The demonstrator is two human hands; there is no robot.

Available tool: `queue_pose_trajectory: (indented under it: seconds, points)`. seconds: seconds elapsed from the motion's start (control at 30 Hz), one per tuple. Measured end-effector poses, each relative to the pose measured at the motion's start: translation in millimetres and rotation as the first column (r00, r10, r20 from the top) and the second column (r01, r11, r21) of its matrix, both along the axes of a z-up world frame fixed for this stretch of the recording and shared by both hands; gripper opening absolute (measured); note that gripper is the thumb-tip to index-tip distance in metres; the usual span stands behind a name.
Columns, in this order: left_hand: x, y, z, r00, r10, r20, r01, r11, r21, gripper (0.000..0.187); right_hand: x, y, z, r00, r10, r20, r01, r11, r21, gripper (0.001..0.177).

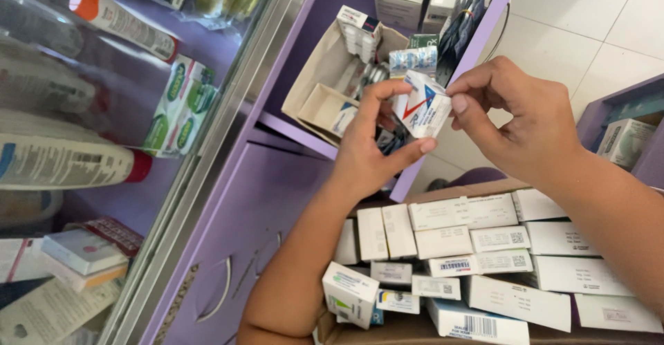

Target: The person sorts through various medicine boxes and blister packs inside a purple drawer. They pick up items, turn them over to view the labels, and place them back into the drawer or into a cardboard box on the floor.

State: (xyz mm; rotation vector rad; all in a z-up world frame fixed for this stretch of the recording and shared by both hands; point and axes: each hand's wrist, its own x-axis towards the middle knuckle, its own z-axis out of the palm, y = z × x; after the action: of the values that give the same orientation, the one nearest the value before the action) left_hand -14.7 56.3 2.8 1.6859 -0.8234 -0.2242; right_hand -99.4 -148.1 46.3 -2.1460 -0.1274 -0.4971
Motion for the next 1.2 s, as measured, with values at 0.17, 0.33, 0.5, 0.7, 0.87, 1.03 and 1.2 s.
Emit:
queue_pose_trajectory:
  seconds: [0.17, 0.33, 0.5, 0.7, 0.87, 1.03, 1.2]
  points:
    - [0.3, -1.8, 3.9, 0.994, 0.105, 0.041, -0.105, 0.994, -0.016, 0.071, 10.1, -0.3, -3.4, 1.0, -0.004, 0.001, 0.004, 1.0, -0.022, 0.021]
    - [6.1, 9.4, 22.5, 0.961, 0.128, 0.245, -0.139, 0.99, 0.029, 0.078, 21.7, 3.8, 2.8, 0.997, -0.005, -0.077, 0.003, 1.0, -0.025, 0.028]
    - [17.2, 25.2, 48.7, 0.995, 0.087, -0.052, -0.081, 0.992, 0.101, 0.074, 29.1, 8.9, 17.8, 0.985, -0.005, -0.172, -0.008, 0.997, -0.073, 0.028]
    - [31.3, 51.8, 49.4, 0.984, 0.034, 0.172, -0.06, 0.987, 0.15, 0.054, 45.6, 16.6, 25.3, 0.962, 0.014, -0.273, -0.054, 0.988, -0.142, 0.031]
    - [41.6, 62.2, 40.1, 0.984, 0.098, 0.149, -0.122, 0.979, 0.166, 0.04, 68.2, 27.4, 26.2, 0.958, 0.071, -0.279, -0.114, 0.983, -0.141, 0.032]
    - [44.9, 71.2, 43.2, 0.977, 0.202, 0.065, -0.211, 0.956, 0.205, 0.048, 98.6, 37.8, 10.1, 0.962, 0.21, -0.175, -0.237, 0.96, -0.147, 0.039]
    - [56.2, 84.8, 17.0, 0.974, 0.203, 0.099, -0.217, 0.965, 0.15, 0.042, 116.4, 50.2, 3.7, 0.934, 0.27, -0.232, -0.334, 0.892, -0.304, 0.039]
